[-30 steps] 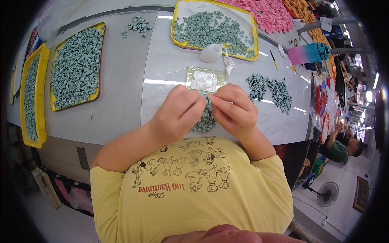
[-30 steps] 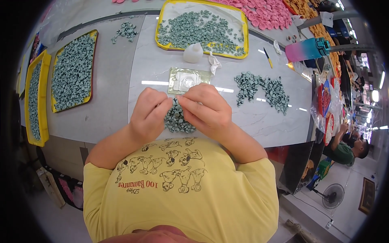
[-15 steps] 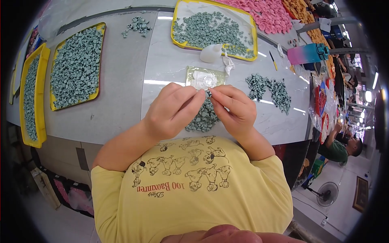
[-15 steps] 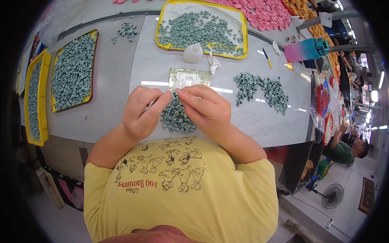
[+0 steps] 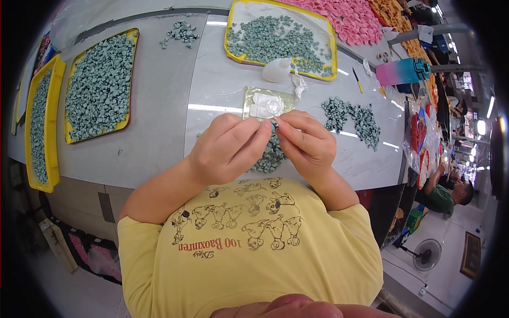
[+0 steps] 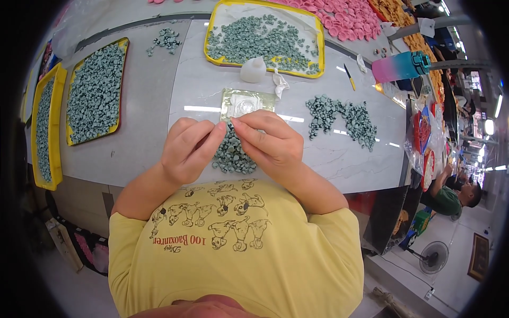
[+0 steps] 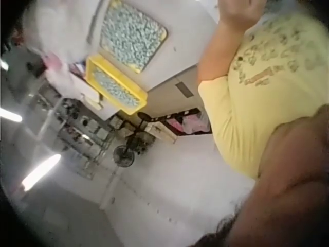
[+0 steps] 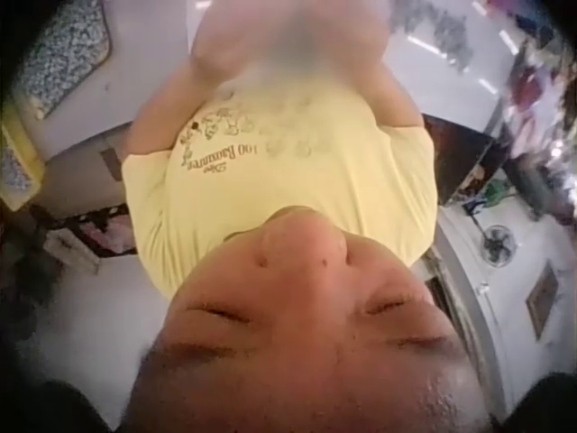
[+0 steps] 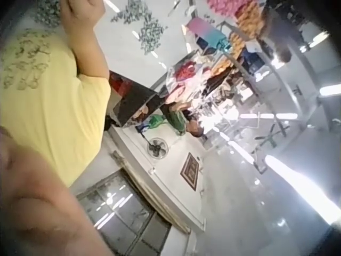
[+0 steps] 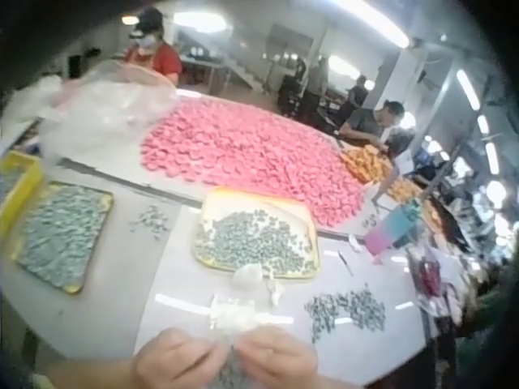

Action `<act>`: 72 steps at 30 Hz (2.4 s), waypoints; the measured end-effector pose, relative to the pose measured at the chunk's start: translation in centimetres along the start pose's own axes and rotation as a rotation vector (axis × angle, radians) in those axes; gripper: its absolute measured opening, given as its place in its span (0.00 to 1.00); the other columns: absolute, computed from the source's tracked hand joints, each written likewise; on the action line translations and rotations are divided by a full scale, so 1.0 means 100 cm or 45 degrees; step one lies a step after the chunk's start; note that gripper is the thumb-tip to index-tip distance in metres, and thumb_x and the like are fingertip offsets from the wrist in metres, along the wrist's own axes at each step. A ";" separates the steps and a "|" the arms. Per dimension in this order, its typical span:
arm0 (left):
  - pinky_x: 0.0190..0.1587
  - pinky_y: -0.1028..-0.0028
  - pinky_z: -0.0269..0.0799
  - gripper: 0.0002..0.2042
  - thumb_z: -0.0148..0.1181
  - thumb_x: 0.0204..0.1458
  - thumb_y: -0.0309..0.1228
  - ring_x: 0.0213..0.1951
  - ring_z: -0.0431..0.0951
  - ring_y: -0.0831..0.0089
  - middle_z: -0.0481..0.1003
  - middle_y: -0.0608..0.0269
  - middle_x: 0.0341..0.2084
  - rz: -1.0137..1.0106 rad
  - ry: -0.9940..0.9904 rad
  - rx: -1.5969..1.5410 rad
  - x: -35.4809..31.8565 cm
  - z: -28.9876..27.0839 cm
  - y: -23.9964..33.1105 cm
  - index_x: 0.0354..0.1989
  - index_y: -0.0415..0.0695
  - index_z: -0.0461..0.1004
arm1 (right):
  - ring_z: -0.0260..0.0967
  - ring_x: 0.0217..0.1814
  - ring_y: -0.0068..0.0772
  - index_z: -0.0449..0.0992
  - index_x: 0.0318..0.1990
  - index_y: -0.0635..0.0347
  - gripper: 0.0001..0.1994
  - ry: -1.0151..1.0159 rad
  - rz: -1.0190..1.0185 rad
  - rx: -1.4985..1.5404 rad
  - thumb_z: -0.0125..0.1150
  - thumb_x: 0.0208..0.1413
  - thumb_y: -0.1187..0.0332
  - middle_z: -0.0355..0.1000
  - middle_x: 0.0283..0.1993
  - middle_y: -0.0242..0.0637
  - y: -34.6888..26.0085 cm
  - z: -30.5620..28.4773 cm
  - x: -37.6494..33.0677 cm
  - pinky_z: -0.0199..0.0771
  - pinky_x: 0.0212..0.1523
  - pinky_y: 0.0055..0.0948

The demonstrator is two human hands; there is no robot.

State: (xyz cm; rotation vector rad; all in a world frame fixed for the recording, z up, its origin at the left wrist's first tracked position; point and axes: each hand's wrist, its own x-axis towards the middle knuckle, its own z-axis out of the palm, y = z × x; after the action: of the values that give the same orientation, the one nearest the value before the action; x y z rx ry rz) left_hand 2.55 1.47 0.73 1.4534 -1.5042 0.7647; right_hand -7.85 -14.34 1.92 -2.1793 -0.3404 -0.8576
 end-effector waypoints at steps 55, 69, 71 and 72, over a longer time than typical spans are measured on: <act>0.26 0.64 0.68 0.09 0.55 0.53 0.33 0.26 0.70 0.60 0.65 0.58 0.21 -0.754 -0.837 0.661 -0.078 -0.012 -0.008 0.27 0.42 0.64 | 0.70 0.38 0.40 0.72 0.41 0.64 0.07 -0.576 0.562 -0.444 0.54 0.55 0.74 0.72 0.36 0.41 0.046 -0.073 -0.030 0.71 0.39 0.30; 0.27 0.78 0.66 0.06 0.47 0.60 0.29 0.25 0.65 0.81 0.69 0.64 0.28 -1.853 -0.040 -1.470 0.047 0.030 -0.001 0.37 0.38 0.67 | 0.64 0.52 0.42 0.71 0.52 0.60 0.23 -0.880 0.106 -0.277 0.55 0.43 0.75 0.66 0.50 0.42 0.010 -0.048 -0.042 0.67 0.52 0.33; 0.28 0.79 0.66 0.07 0.48 0.60 0.28 0.26 0.65 0.81 0.69 0.63 0.29 -1.856 -0.016 -1.558 0.051 0.036 -0.002 0.38 0.36 0.67 | 0.64 0.53 0.41 0.73 0.50 0.60 0.20 -0.883 0.117 -0.279 0.53 0.46 0.75 0.67 0.50 0.42 0.006 -0.052 -0.042 0.67 0.53 0.33; 0.30 0.79 0.67 0.07 0.48 0.59 0.27 0.28 0.66 0.81 0.69 0.62 0.30 -1.862 0.009 -1.646 0.051 0.039 -0.003 0.39 0.34 0.67 | 0.64 0.53 0.41 0.73 0.50 0.60 0.20 -0.882 0.117 -0.284 0.53 0.46 0.75 0.67 0.50 0.42 0.006 -0.054 -0.042 0.67 0.53 0.33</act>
State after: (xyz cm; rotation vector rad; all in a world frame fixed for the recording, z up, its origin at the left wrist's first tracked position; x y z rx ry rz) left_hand 2.55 -4.22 3.61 1.0032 -0.3132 -0.9395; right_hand -13.22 -18.62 1.43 -2.6319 -0.4881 -0.0608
